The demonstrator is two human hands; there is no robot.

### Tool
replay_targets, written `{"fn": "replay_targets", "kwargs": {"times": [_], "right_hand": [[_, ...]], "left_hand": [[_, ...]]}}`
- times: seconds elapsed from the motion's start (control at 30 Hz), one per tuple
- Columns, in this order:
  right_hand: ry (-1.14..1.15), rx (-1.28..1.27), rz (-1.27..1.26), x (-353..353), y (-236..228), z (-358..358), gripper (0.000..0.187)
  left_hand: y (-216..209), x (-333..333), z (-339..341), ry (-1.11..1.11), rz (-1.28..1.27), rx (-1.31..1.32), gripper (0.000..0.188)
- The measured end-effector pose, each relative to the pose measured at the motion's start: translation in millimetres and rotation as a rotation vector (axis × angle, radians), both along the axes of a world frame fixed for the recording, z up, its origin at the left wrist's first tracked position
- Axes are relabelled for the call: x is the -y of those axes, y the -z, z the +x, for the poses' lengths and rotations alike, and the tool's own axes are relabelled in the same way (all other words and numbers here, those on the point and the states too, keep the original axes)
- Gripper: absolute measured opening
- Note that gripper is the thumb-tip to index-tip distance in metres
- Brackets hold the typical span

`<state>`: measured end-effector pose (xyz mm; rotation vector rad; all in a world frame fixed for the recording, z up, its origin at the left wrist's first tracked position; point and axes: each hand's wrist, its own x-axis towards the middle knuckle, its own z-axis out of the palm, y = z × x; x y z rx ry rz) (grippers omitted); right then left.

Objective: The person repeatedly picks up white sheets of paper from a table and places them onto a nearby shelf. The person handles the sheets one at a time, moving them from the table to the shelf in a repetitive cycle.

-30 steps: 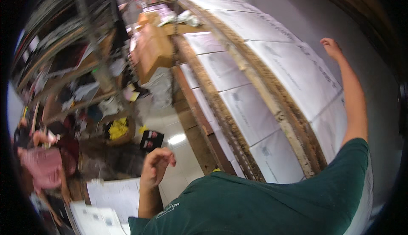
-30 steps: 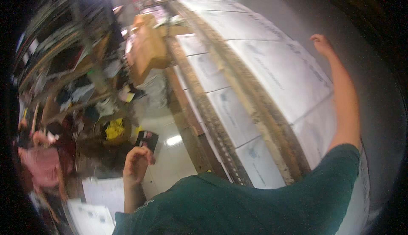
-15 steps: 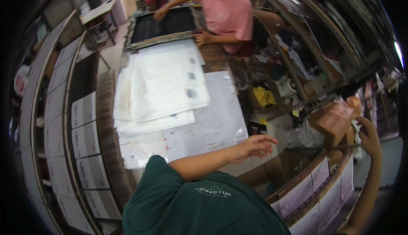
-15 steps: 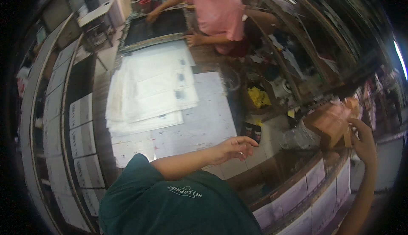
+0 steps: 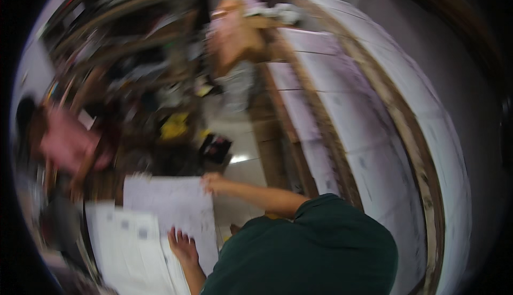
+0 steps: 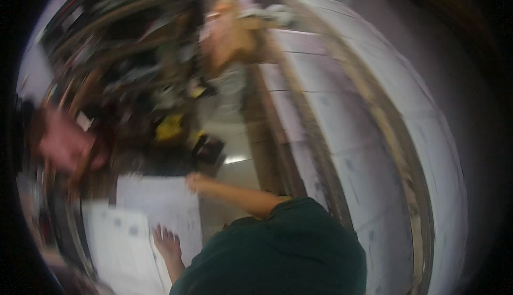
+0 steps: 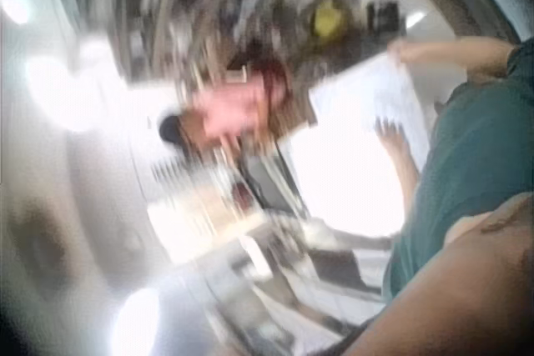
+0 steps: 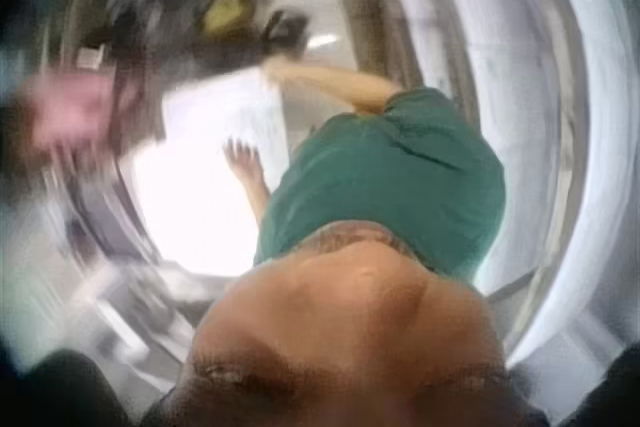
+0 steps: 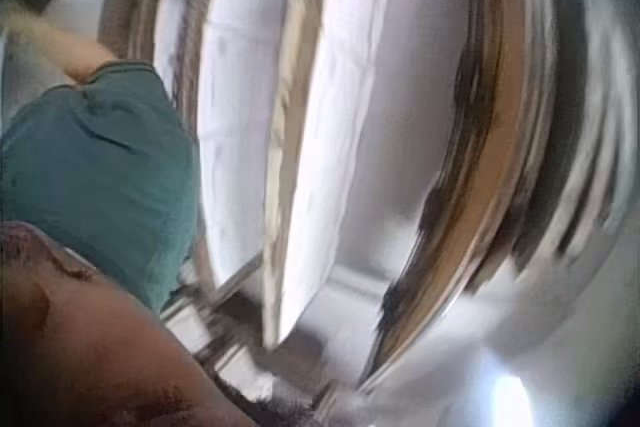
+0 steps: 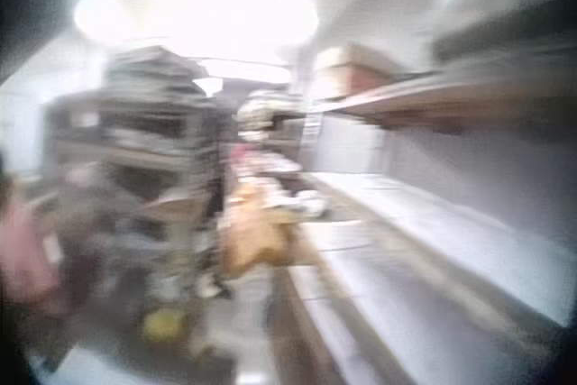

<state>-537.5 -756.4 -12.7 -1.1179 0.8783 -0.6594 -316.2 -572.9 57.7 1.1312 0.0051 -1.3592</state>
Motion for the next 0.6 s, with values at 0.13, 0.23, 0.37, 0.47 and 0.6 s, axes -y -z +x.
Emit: {"fn": "replay_targets", "kwargs": {"times": [0.13, 0.23, 0.37, 0.47, 0.6], "right_hand": [[0.124, -0.298, 0.344, 3, -19, -73, 0.025], [0.512, -0.212, 0.342, 5, -31, -127, 0.021], [0.643, -0.061, 0.373, -11, 7, -138, 0.020], [0.609, -0.055, 0.397, -33, 37, -149, 0.020], [0.512, -0.110, 0.534, -100, 84, -134, 0.017]], "left_hand": [[-39, 56, -15, 0.175, 0.068, 0.067, 0.050], [-70, 96, -27, 0.250, 0.025, 0.142, 0.048], [-48, 106, -16, 0.210, -0.064, 0.253, 0.052], [-41, 93, -17, 0.159, -0.072, 0.285, 0.053], [-16, 19, 12, -0.052, 0.012, 0.236, 0.054]]}}
